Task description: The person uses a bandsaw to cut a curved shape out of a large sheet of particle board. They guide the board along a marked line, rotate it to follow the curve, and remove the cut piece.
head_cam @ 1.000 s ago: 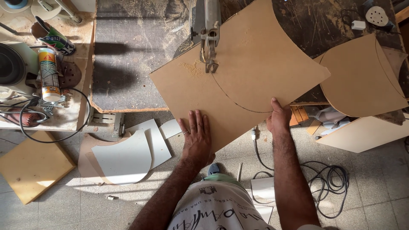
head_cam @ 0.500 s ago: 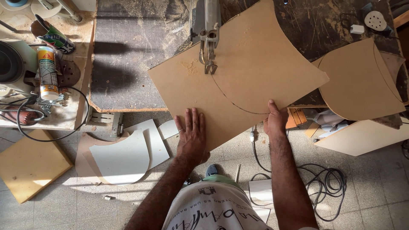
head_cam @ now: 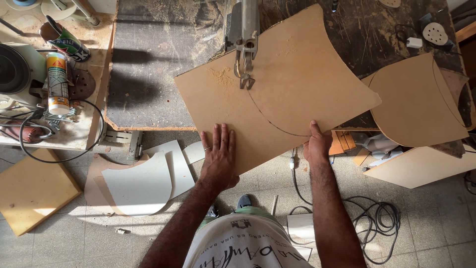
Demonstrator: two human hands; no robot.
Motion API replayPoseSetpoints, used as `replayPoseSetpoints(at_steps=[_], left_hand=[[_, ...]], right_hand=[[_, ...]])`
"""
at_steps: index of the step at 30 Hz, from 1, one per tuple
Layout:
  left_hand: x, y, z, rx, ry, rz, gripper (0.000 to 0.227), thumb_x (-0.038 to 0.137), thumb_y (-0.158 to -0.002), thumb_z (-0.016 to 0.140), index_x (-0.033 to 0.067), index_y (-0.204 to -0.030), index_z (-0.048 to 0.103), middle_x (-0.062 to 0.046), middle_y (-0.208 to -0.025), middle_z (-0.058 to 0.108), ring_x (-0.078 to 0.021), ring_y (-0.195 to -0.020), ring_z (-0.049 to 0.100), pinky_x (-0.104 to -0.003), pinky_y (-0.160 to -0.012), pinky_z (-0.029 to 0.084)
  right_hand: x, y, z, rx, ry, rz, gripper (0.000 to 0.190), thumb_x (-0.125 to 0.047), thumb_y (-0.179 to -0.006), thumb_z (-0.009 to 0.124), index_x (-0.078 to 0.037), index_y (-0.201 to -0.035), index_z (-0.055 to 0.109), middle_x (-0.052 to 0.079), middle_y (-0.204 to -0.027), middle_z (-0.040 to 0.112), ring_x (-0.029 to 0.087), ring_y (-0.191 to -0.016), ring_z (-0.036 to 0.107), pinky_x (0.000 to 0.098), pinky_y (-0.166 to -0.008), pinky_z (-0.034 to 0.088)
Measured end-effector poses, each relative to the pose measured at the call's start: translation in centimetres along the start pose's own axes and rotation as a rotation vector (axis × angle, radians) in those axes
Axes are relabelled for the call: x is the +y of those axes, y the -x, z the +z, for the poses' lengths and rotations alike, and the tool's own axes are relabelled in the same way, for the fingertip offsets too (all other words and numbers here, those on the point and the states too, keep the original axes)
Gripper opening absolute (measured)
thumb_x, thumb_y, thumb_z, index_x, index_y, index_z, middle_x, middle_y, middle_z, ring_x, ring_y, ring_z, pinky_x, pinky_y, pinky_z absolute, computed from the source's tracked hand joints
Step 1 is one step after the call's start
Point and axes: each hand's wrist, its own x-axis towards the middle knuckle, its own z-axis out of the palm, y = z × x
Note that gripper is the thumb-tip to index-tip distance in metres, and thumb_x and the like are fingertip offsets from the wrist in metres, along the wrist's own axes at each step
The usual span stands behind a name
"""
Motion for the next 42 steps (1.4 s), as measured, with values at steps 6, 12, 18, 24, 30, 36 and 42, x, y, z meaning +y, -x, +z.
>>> replayPoseSetpoints(at_steps=[6,12,18,24,30,36,42], left_hand=[[-1.1,-0.5,0.4,0.027,0.018,0.004,0.136,0.051,-0.06,0.085,-0.0026,-0.161,0.013,-0.032,-0.168,0.003,-0.0489,-0.155,-0.002,-0.072,-0.119,-0.007],[-3.5,-0.9,0.9,0.079,0.037,0.033,0.136,0.047,-0.055,0.083,0.0006,-0.162,0.013,-0.026,-0.17,0.004,-0.0453,-0.157,-0.001,-0.069,-0.121,-0.007],[-6.0,-1.5,1.5,0.086,0.016,0.068,0.138,0.045,-0.05,0.082,0.0033,-0.163,0.016,-0.024,-0.171,0.005,-0.0425,-0.158,0.001,-0.067,-0.123,-0.006],[-7.9,-2.1,1.6,0.097,-0.014,0.106,0.142,0.047,-0.047,0.084,0.0059,-0.164,0.013,-0.019,-0.172,0.004,-0.0399,-0.158,0.0,-0.065,-0.124,-0.005],[-8.7,-2.4,1.1,0.091,-0.061,0.138,0.142,0.047,-0.047,0.084,0.0064,-0.164,0.014,-0.019,-0.172,0.005,-0.0403,-0.158,0.001,-0.064,-0.124,-0.003],[-9.9,-3.1,1.2,0.07,-0.082,0.14,0.144,0.045,-0.048,0.087,0.0074,-0.164,0.012,-0.018,-0.173,0.003,-0.0395,-0.158,0.001,-0.063,-0.125,-0.002],[-8.4,-3.4,1.6,0.052,-0.167,0.092,0.144,0.039,-0.05,0.093,0.0055,-0.165,0.012,-0.021,-0.172,0.006,-0.0402,-0.158,0.005,-0.064,-0.125,0.005]], right_hand=[[0.4,0.4,0.0,0.01,0.004,-0.014,0.046,-0.01,-0.089,0.085,-0.007,-0.122,0.054,0.012,-0.103,0.073,0.031,-0.094,0.077,0.0548,-0.081,0.068],[-0.6,3.7,1.0,0.013,0.053,0.045,0.048,-0.017,-0.09,0.085,-0.009,-0.123,0.052,0.014,-0.102,0.072,0.033,-0.092,0.077,0.0576,-0.077,0.069],[-0.1,6.3,0.6,0.024,0.045,0.089,0.048,-0.017,-0.091,0.083,-0.009,-0.125,0.05,0.012,-0.103,0.07,0.032,-0.092,0.076,0.0578,-0.079,0.067],[-0.9,8.7,1.2,0.012,0.042,0.143,0.052,-0.02,-0.091,0.083,-0.009,-0.124,0.044,0.014,-0.104,0.068,0.038,-0.096,0.075,0.0633,-0.082,0.064],[-0.7,9.6,1.1,0.021,0.038,0.16,0.054,-0.02,-0.092,0.082,-0.008,-0.125,0.041,0.017,-0.106,0.067,0.043,-0.098,0.073,0.0654,-0.083,0.062],[0.0,9.6,0.2,-0.05,0.108,0.202,0.045,-0.022,-0.093,0.079,-0.01,-0.12,0.046,0.014,-0.1,0.07,0.039,-0.089,0.076,0.0587,-0.078,0.066],[0.6,9.5,-0.1,-0.079,0.077,0.238,0.037,-0.02,-0.093,0.078,-0.008,-0.117,0.052,0.015,-0.1,0.073,0.04,-0.089,0.077,0.0572,-0.078,0.066]])
